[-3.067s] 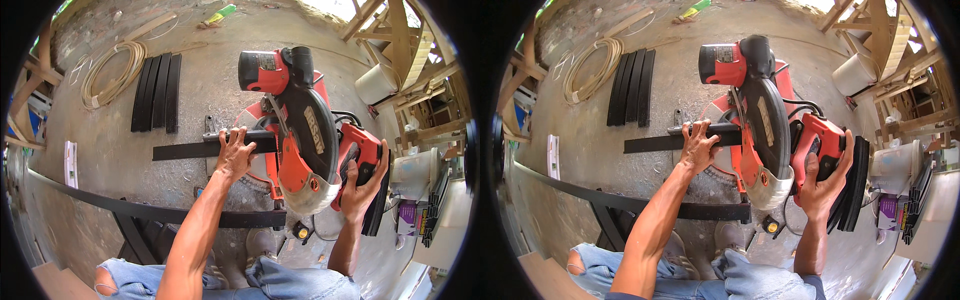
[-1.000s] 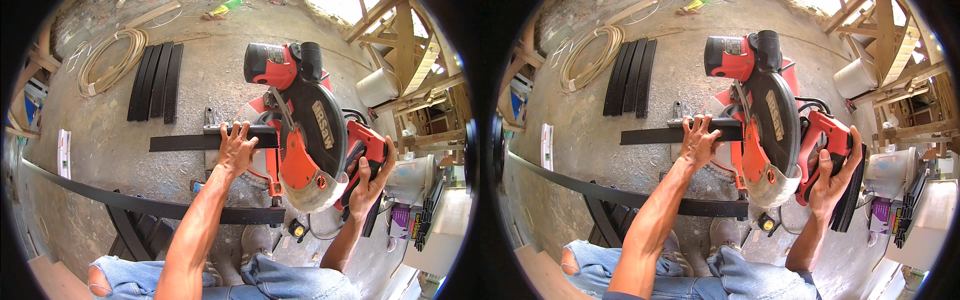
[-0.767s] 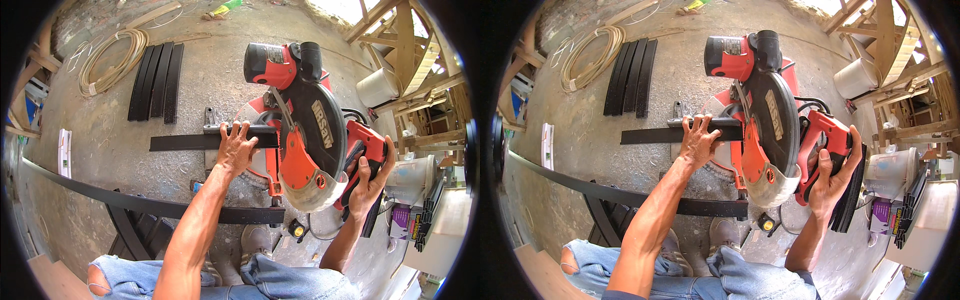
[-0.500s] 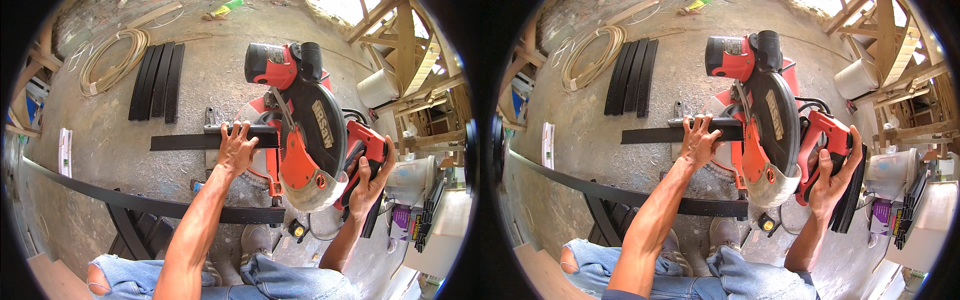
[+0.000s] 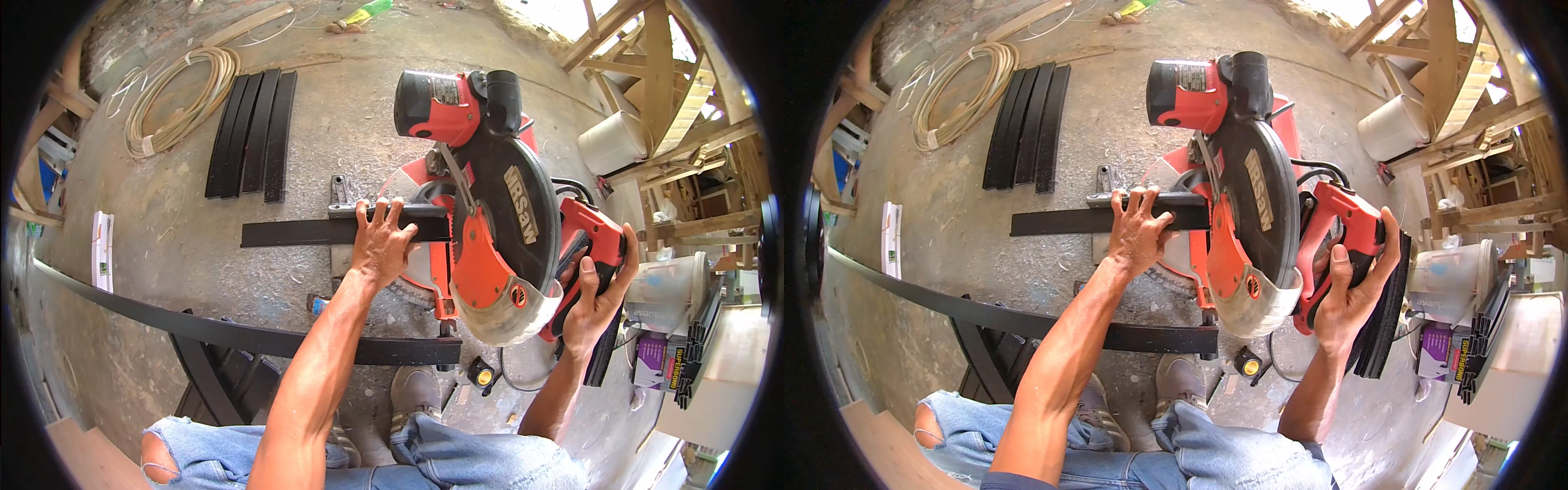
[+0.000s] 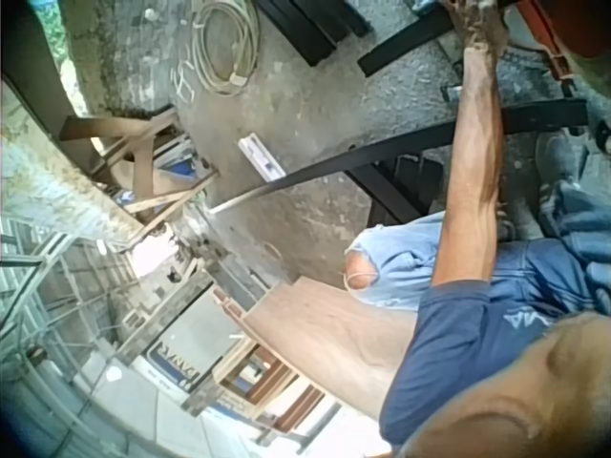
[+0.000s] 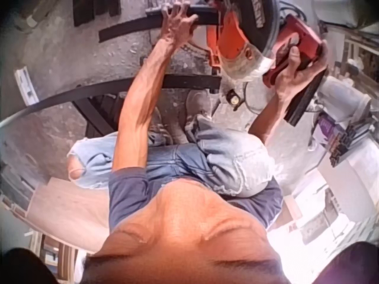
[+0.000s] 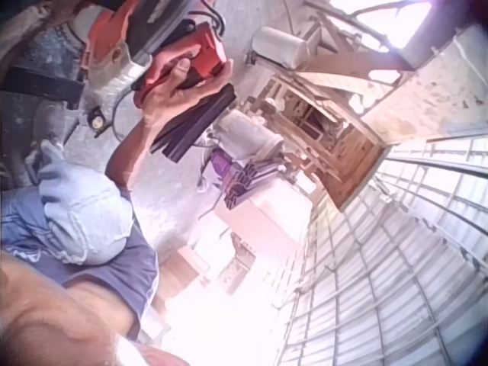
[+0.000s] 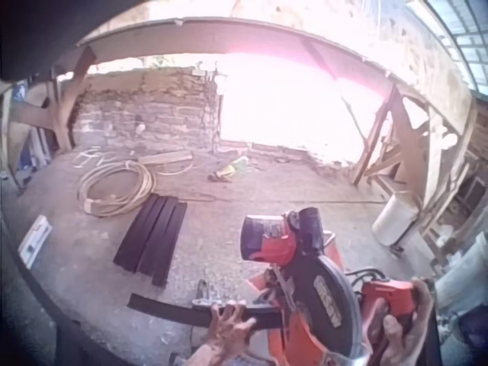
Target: The person measures a black metal strip with a tape measure, marks it with a pen, and then cuts it using a miter saw before repeating the process with other strips.
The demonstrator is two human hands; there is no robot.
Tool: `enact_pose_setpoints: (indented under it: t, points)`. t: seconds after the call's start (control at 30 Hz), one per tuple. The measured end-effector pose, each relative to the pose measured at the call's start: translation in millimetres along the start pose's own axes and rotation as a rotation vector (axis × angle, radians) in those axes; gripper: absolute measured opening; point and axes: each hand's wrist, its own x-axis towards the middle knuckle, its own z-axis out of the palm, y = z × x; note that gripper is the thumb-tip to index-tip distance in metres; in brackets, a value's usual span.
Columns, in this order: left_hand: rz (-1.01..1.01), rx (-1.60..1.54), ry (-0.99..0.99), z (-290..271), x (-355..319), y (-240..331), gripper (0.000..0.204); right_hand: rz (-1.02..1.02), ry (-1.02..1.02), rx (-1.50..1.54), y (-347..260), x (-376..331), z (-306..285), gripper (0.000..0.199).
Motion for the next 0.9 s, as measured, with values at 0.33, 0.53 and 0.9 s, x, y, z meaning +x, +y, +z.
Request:
enact_pose_setpoints:
  t: [0.33,0.53,0.9]
  points:
    - [0.022,0.065,-0.145,-16,2,-1,0.033,0.022,0.013,0.032,-2,2,-2,0.051]
    - [-0.001,0.125,-0.281,-24,10,5,0.038,0.07,-0.054,0.114,-8,14,-6,0.05]
    - [0.04,0.14,-0.215,-18,6,3,0.038,0.436,-0.071,0.358,-31,51,-4,0.053]
